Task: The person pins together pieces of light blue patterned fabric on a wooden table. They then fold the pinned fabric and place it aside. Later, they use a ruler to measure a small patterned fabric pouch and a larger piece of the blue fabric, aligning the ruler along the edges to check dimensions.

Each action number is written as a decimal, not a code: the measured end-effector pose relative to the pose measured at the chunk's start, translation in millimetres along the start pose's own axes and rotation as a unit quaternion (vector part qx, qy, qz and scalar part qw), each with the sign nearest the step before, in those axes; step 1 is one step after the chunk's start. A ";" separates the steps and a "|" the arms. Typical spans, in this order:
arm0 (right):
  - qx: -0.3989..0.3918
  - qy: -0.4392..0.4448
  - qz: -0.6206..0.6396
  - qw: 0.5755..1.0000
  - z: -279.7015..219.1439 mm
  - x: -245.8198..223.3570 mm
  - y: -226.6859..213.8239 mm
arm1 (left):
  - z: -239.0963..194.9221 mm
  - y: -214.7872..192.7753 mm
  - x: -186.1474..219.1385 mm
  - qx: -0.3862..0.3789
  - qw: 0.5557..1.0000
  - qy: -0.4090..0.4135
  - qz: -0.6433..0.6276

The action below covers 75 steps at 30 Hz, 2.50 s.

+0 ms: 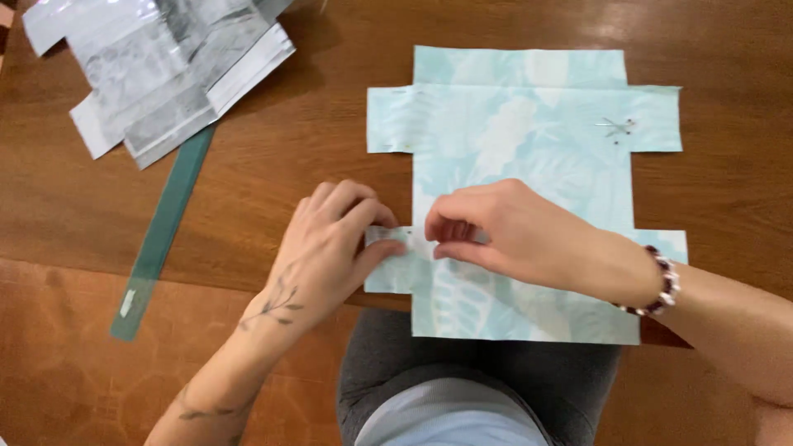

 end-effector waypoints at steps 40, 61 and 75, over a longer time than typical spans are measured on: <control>0.020 0.022 -0.003 1.000 -5.0 -13.6 49.3 | 2.2 -0.2 0.7 -0.012 0.996 0.053 -0.071; 0.167 0.072 -0.111 0.977 95.3 35.9 -35.8 | 92.9 -2.5 -95.5 -0.109 0.991 0.069 0.030; -0.027 0.153 -0.124 0.980 79.4 12.2 -53.2 | 93.6 -12.7 -88.9 -0.113 0.993 0.039 -0.004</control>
Point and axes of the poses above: each hand's wrist, its own z-axis towards the middle knuckle, its own y-axis out of the palm, x = y × z, the point moved 7 cm from there along z, towards the middle knuckle, and after that the axes turned 13 degrees about y, right-handed, at the moved point
